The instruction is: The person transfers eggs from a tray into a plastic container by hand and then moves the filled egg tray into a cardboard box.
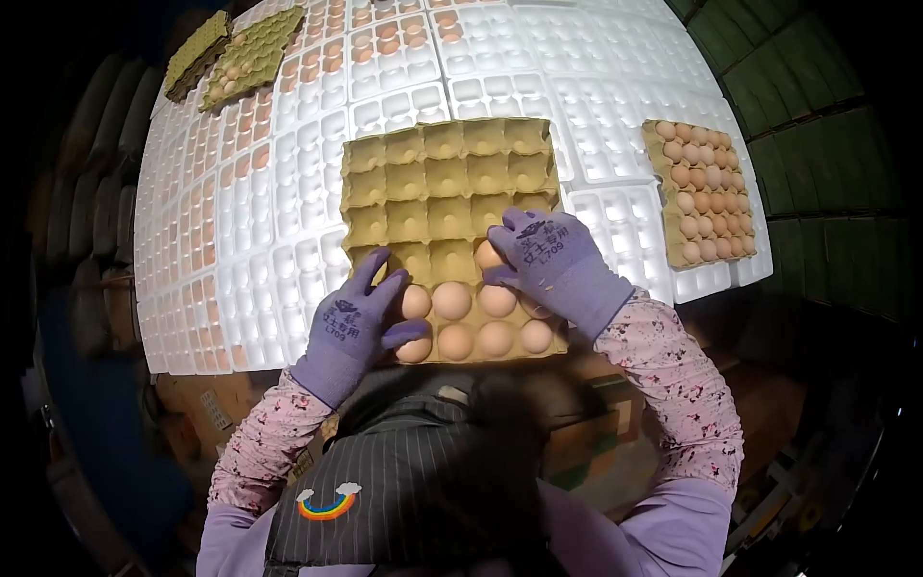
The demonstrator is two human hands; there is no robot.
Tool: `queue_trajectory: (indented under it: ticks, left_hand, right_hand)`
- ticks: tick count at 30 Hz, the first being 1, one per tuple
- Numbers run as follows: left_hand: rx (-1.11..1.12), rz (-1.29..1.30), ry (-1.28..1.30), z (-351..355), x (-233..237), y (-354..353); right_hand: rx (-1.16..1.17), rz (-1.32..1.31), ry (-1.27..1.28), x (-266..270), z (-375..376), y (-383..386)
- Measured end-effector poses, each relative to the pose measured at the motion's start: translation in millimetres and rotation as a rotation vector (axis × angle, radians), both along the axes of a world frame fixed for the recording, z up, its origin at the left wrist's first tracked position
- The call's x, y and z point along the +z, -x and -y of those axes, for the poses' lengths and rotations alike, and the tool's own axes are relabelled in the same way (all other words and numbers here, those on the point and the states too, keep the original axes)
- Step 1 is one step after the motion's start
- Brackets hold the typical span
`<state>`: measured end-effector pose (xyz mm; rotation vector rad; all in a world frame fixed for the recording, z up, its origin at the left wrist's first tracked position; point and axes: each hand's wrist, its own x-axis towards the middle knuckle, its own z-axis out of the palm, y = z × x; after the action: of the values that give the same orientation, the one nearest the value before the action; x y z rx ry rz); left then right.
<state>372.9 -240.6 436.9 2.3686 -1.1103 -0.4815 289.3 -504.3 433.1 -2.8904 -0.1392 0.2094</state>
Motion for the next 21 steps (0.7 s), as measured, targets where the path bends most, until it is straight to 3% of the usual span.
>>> queue_trajectory:
  ticks: [1,2,4,5,6,8,9,10,12,15,16,17,18,19,20,21]
  left_hand:
    - [-0.066,0.218,-0.102,-0.5,-6.3,1.9]
    - [-0.065,0.217,-0.105,-0.2,-4.9,2.3]
    - [-0.053,0.249,0.035,5.1,0.9,3.5]
    - [-0.055,0.242,0.044,12.3,5.3,6.2]
    - [-0.128,0.291,-0.008,22.2,10.7,10.2]
    - [-0.197,0.339,-0.056,38.1,9.1,16.6]
    - [-0.261,0.453,-0.160,44.8,3.4,18.2]
    - [-0.325,0.568,-0.264,50.3,0.4,18.9]
    - [-0.325,0.490,-0.283,53.7,14.8,11.7]
    - [0.069,-0.501,-0.061,55.5,49.3,-2.4]
    - [0.060,-0.500,-0.064,58.0,46.5,-5.0]
    - [-0.040,-0.554,0.122,60.5,41.1,-7.1]
    - [-0.140,-0.604,0.314,63.1,38.4,-7.4]
    - [-0.165,-0.429,0.183,69.8,40.2,2.7]
    - [-0.169,-0.426,0.198,77.7,36.6,14.6]
    - [-0.240,0.034,-0.035,85.9,26.4,27.9]
  right_hand:
    - [-0.065,-0.139,-0.035,12.5,2.3,-2.9]
    - [-0.062,-0.140,-0.037,17.2,8.0,-0.2]
    - [-0.581,-0.252,-1.098,25.2,27.8,13.6]
    - [-0.586,-0.234,-1.521,34.6,32.4,23.9]
    - [-0.598,-0.189,-1.581,40.7,30.1,33.8]
    - [-0.347,-0.062,-1.051,23.9,36.3,48.3]
    - [-0.175,0.036,-0.657,16.8,32.1,52.3]
    - [-0.152,-0.006,-0.351,21.4,19.9,56.0]
    - [-0.051,-0.024,0.038,2.8,8.7,63.6]
    - [-0.041,0.097,0.008,-8.3,14.8,72.6]
    - [-0.057,0.117,0.000,-10.8,15.7,76.2]
    - [-0.063,0.117,0.001,-16.2,15.6,81.3]
    - [-0.248,0.157,-0.252,-21.8,15.6,86.7]
    - [-0.338,0.177,-0.367,-20.5,17.3,89.6]
    - [-0.426,0.207,-0.486,-19.5,19.0,92.6]
    - [-0.660,0.146,-1.001,-15.6,18.2,94.6]
